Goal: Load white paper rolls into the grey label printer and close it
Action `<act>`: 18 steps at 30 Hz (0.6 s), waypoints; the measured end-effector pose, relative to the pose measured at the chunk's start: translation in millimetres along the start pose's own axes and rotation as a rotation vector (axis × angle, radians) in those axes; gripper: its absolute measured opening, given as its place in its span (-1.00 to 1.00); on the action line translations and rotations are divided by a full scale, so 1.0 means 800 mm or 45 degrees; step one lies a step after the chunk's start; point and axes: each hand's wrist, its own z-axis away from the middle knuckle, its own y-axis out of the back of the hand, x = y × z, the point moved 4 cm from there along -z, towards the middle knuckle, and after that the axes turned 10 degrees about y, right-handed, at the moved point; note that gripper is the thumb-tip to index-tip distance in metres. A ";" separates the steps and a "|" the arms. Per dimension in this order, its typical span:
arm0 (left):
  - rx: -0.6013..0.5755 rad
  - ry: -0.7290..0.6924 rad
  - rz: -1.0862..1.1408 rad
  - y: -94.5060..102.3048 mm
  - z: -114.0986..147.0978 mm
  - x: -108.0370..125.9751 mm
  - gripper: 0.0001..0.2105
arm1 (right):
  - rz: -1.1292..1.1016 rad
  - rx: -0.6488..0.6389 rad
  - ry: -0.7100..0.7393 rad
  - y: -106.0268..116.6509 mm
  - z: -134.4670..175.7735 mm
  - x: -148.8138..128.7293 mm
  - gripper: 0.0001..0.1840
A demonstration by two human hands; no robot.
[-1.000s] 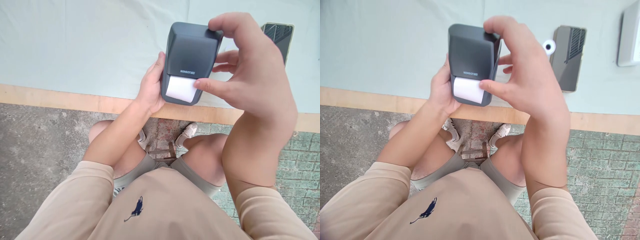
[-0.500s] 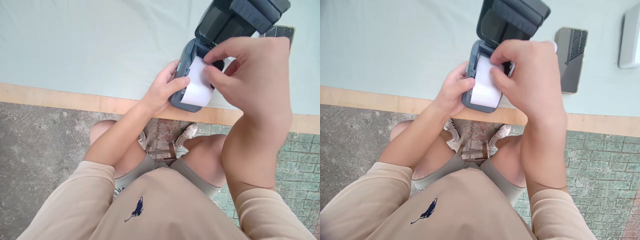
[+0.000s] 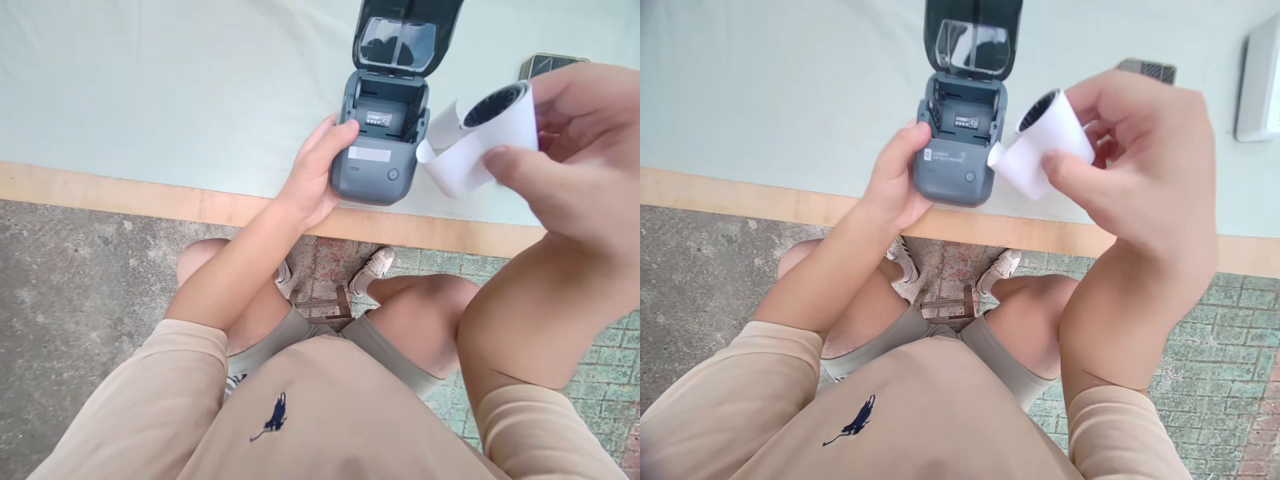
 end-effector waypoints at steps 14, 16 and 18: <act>0.056 0.013 0.032 0.004 -0.005 -0.004 -0.84 | 0.065 0.230 -0.131 0.003 0.023 0.072 -0.65; 0.045 0.006 0.036 0.004 -0.005 -0.004 -0.86 | 0.160 0.498 -0.129 0.013 0.022 0.085 -0.56; 0.030 -0.009 0.039 0.002 -0.004 -0.003 -0.89 | 0.234 0.520 -0.168 0.008 0.015 0.098 -0.48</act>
